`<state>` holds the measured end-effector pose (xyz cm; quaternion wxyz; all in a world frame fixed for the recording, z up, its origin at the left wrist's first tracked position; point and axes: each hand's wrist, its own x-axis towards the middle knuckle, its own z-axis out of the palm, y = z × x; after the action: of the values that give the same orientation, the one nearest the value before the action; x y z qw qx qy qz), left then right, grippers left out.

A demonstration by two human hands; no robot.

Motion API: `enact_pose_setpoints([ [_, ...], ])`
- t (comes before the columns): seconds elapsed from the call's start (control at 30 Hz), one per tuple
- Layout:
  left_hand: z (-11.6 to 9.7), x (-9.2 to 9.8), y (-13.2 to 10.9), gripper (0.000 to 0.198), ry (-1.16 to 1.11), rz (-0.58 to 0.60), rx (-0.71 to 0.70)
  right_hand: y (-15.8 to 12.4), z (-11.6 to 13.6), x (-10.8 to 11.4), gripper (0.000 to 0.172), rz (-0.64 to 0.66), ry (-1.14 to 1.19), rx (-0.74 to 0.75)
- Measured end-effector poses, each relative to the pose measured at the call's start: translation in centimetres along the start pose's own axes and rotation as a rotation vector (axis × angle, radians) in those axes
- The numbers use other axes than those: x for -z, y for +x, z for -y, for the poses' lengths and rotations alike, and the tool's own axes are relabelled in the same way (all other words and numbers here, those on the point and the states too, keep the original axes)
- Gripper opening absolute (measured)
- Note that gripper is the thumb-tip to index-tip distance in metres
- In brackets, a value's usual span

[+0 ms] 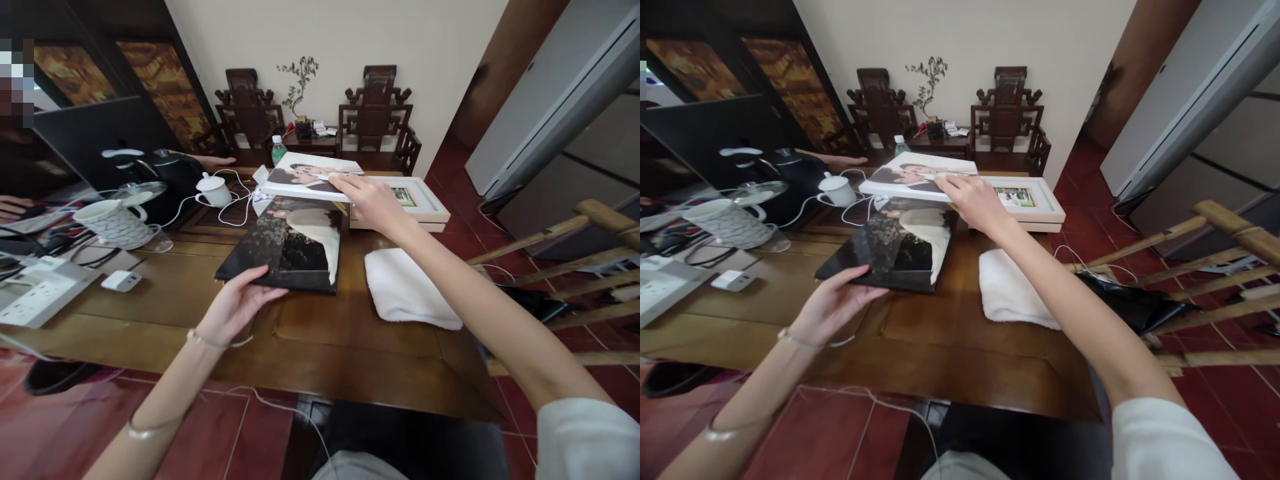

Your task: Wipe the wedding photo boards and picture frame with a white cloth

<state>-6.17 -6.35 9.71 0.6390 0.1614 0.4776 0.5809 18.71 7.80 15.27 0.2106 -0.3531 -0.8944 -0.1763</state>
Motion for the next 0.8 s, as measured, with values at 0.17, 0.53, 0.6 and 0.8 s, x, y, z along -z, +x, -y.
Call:
enact_pose_setpoints([
  [0.17,3.3,2.8,-5.1,0.016,0.010,-0.073,0.016,1.1,0.7,-0.9,0.058,0.050,0.006,0.010],
  [0.53,8.6,5.2,-8.4,0.016,0.124,-0.130,0.104,2.3,1.7,-7.7,0.062,0.179,0.108,-0.034],
  [0.6,9.4,5.7,-8.3,0.014,0.128,-0.146,0.098,2.4,1.8,-8.7,0.062,0.199,0.088,-0.054],
  [0.8,11.3,7.2,-7.9,0.014,0.121,-0.139,0.107,2.0,1.2,-10.5,0.058,0.217,0.026,-0.065],
])
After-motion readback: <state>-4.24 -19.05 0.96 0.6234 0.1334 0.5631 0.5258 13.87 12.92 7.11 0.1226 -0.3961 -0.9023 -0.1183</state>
